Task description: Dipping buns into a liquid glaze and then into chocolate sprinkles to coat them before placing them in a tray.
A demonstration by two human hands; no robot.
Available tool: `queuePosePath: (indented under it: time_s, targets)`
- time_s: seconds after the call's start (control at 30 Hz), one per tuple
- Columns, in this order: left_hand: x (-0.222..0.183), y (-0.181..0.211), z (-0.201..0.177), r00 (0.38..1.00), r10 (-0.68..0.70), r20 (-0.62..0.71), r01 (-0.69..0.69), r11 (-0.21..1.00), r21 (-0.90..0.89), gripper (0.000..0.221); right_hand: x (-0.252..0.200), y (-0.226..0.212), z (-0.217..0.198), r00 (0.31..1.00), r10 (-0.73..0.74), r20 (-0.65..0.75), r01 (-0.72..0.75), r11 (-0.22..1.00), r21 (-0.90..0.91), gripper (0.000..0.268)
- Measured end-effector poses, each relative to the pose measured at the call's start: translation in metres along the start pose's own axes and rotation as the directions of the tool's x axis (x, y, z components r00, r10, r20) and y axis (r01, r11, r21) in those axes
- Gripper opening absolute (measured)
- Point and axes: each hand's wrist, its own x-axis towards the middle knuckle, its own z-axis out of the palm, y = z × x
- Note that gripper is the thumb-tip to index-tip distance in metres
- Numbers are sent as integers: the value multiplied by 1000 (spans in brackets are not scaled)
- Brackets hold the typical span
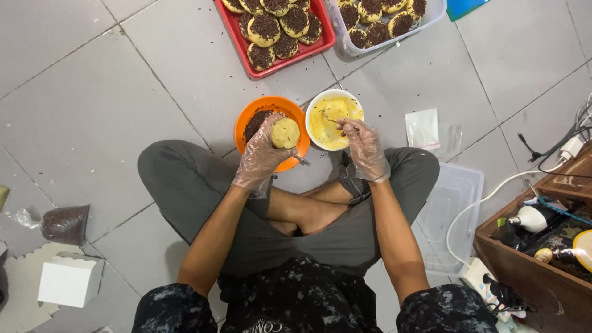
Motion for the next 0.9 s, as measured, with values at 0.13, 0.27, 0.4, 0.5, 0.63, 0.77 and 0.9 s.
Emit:
queuePosePath:
  time_s: [0.13,0.27,0.4,0.5,0.63,0.77,0.9]
  targets:
    - [-2,4,-3,1000,-17,21,17,1000,4,85,-2,32,5,992,111,-51,-104,986,131,28]
    - [-2,6,-1,1000,-8,23,8,1000,-5,86,1,44,10,968,232,-101,-193,935,298,29]
    - [-2,4,-1,1000,-17,24,17,1000,-7,87,2,22,13,935,346,-74,-295,879,374,29]
    - [-2,3,0,999,-29,25,29,1000,-5,87,5,11,17,897,438,-56,-363,803,474,28]
    - [0,8,-6,1000,-15,-6,15,999,-30,88,12,44,2,875,478,-81,-340,725,599,28]
    - [3,24,-20,988,37,-147,-54,992,-113,82,16,55,-5,826,486,-285,-176,703,689,22]
    - [11,10,-40,918,91,-385,-89,996,24,80,17,57,-10,793,425,-437,-67,773,631,18]
